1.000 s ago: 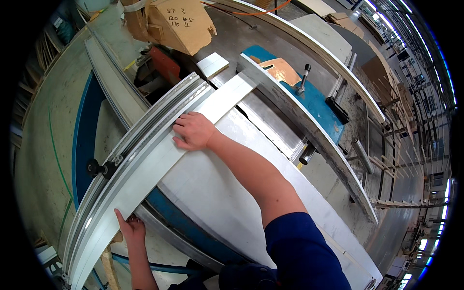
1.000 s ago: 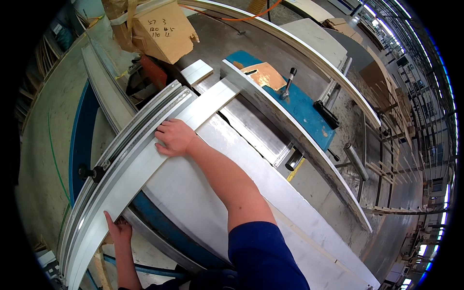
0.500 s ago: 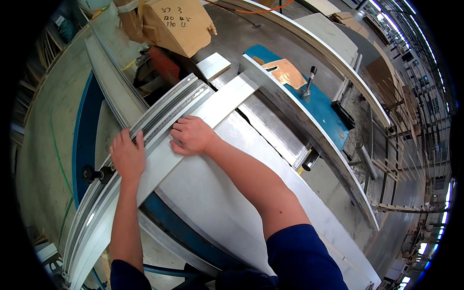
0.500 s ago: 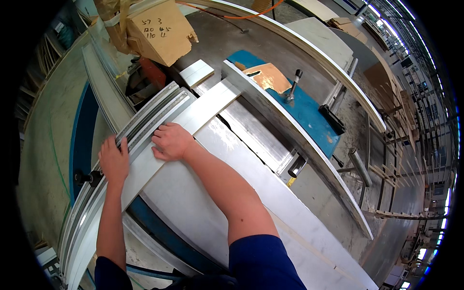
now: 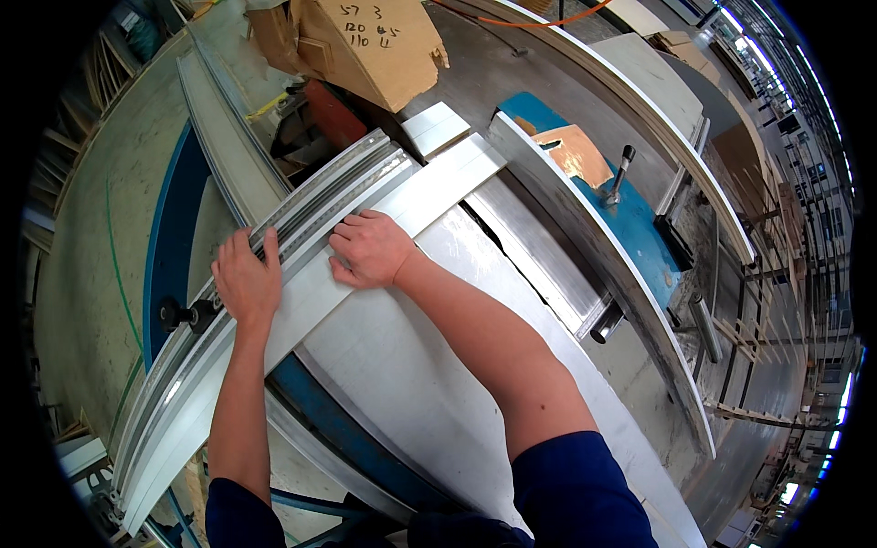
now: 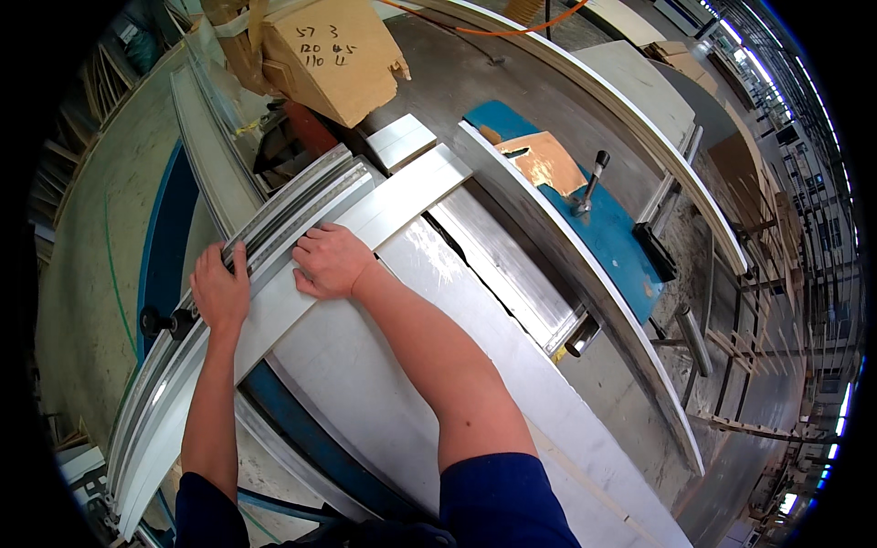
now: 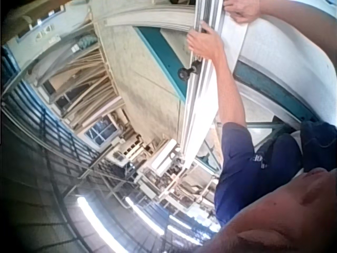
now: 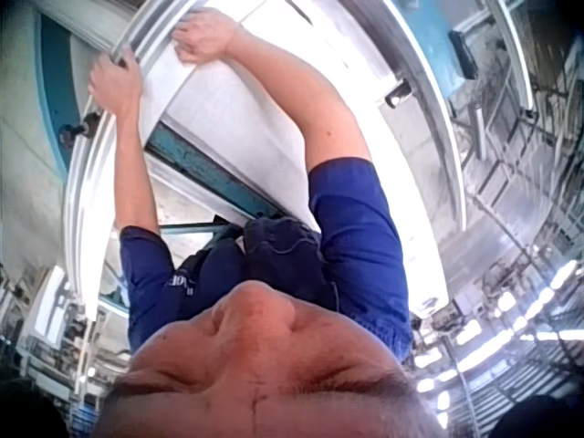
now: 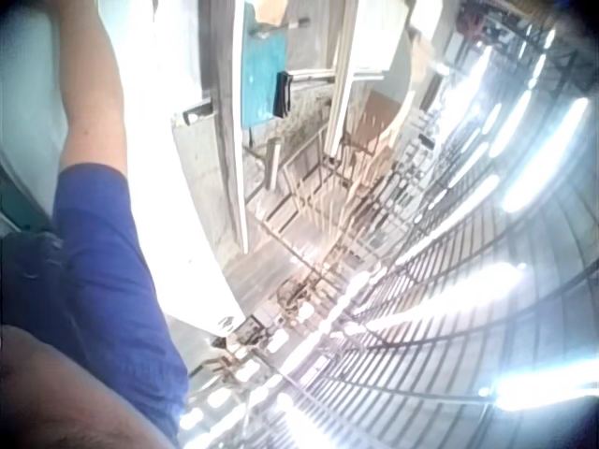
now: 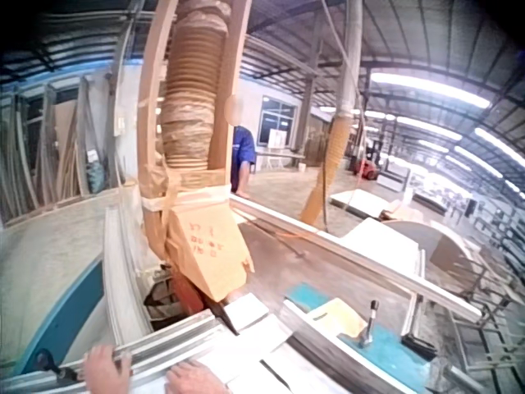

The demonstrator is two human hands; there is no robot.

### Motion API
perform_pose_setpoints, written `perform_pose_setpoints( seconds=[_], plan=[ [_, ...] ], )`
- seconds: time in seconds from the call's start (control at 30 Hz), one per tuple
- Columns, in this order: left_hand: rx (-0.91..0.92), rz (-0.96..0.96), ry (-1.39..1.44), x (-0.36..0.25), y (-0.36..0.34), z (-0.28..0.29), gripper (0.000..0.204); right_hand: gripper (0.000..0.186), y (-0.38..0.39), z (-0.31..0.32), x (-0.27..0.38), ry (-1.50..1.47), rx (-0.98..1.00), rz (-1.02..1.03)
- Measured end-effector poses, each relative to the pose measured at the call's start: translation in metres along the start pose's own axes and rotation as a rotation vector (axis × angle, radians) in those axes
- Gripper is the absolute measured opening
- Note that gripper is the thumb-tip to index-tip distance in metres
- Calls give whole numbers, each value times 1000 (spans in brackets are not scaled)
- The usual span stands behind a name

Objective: The person uses a table saw to cut a long white wooden plank. They guide the plank through the saw blade with both hands, repeating the cutting process for multiple pieces of wood in a workshop environment.

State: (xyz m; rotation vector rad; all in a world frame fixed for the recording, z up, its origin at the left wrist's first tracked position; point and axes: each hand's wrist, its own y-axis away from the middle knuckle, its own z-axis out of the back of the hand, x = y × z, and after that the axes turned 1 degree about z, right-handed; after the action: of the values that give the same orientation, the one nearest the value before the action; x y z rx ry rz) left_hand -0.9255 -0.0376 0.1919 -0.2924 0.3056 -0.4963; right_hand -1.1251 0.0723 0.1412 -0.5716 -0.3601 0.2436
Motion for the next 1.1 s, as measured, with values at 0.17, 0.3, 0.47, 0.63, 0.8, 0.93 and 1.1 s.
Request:
perform_pose_setpoints(
  seconds=[0.17,0.3,0.47,0.63,0.8,0.93,1.1],
  plan=[
    [-8,6,12,9,-19,-9,48,22,-17,-10,-11,-3,-8,0],
    [-9,8,17,17,-36,-15,47,21,-31,-20,-19,7,-21,0],
    [-20,7,9,22,-57,-17,46,23,-50,-29,-29,10,-32,-5],
    [-39,11,-5,33,-74,-21,45,21,-70,-41,-35,14,-23,-17],
    [-27,17,17,42,-86,-22,45,20,-81,-49,-40,19,6,-44],
    [-10,20,47,47,-84,-20,46,19,-81,-51,-39,22,7,-32],
    [-15,21,84,42,-71,-12,48,17,-70,-43,-30,35,28,-28]
  ],
)
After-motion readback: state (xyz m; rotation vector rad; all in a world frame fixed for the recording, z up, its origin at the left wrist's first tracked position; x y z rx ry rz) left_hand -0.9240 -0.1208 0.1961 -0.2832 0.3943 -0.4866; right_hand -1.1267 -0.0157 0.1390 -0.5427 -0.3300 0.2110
